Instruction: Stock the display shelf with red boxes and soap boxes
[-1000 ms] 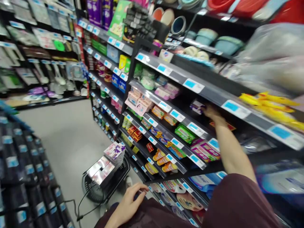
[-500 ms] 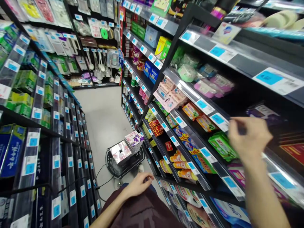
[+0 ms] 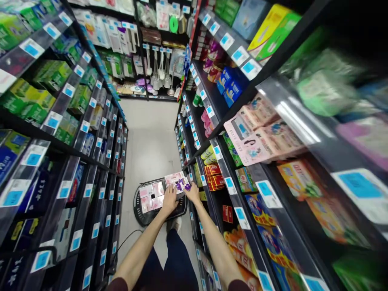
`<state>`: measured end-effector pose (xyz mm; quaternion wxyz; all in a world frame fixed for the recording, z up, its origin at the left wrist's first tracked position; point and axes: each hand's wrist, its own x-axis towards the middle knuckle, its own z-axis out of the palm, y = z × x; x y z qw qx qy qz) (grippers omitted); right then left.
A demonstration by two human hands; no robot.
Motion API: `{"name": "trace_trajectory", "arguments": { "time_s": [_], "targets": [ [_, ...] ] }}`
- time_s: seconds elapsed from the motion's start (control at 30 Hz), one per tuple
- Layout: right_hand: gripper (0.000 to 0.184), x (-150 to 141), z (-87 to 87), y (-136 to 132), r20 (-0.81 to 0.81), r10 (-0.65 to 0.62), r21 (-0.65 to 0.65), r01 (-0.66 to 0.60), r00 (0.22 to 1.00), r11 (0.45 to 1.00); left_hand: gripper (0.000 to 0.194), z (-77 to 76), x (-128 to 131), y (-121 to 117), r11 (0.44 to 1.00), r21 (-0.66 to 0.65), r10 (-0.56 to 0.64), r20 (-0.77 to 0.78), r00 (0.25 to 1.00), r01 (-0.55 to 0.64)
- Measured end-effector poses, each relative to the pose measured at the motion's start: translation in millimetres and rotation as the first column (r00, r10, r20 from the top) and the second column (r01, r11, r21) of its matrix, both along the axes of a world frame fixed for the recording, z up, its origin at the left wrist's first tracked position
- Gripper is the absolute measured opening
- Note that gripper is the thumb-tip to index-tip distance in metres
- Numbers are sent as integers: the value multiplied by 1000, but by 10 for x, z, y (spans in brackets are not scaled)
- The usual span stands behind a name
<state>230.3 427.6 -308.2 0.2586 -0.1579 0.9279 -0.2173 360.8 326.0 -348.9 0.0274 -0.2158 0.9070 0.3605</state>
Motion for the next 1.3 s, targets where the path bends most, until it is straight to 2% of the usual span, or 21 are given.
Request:
{"name": "trace_trajectory", "arguments": {
  "time_s": [0.07,0.13,0.2,0.3,0.4,0.5,0.57,0.67,0.8,0.87,0.93,1.03,1.13,1.2,1.27,1.3],
  "targets": [
    [72,-33,-338,32,30,-42,-21,42,999,999,90,-223,-107,11,999,-31,-8,34,999,9],
    [73,-56,-585,100,57,-64,-59,67,996,996,90,-383,-174,27,998,-60,-15,57,998,18],
    [74,-85,-758,170,88,-71,-98,80,994,992,86,-473,-219,40,996,-91,-15,68,998,21],
    [72,-136,-917,240,131,-81,-134,98,988,986,81,-499,-274,46,990,-138,15,75,997,-4],
    [69,-183,-997,253,163,-97,-134,119,982,984,77,-432,-301,37,985,-165,67,78,995,-54],
    [70,-207,-1023,225,173,-103,-115,124,979,986,74,-274,-229,27,980,-166,123,60,991,-112],
    [73,-204,-1016,195,163,-102,-99,119,981,988,70,-108,-101,38,974,-152,172,36,984,-165],
    [79,-173,-978,147,134,-103,-74,113,986,991,63,223,190,114,960,-108,261,3,965,-259],
    [70,-116,-901,92,97,-152,-48,157,984,986,57,681,657,311,940,-17,341,-31,940,-342],
    [68,-90,-847,79,78,-197,-68,202,977,977,55,850,891,408,922,109,378,-37,925,-372],
    [67,-60,-769,82,69,-250,-116,257,966,960,54,964,1115,473,875,249,427,11,904,-416],
    [66,25,-560,134,102,-331,-239,347,938,907,62,1064,1409,487,774,377,507,115,854,-509],
    [72,215,-197,265,199,-368,-434,418,908,798,76,1168,1602,408,656,532,561,130,818,-535],
    [78,432,126,396,260,-347,-559,433,901,707,79,1282,1654,329,568,660,594,86,800,-492],
    [81,729,481,544,329,-307,-667,450,893,594,78,1436,1655,256,439,796,644,44,764,-416],
    [80,906,657,615,387,-279,-712,477,879,515,76,1522,1645,226,357,860,666,39,745,-364]
  ]
}}
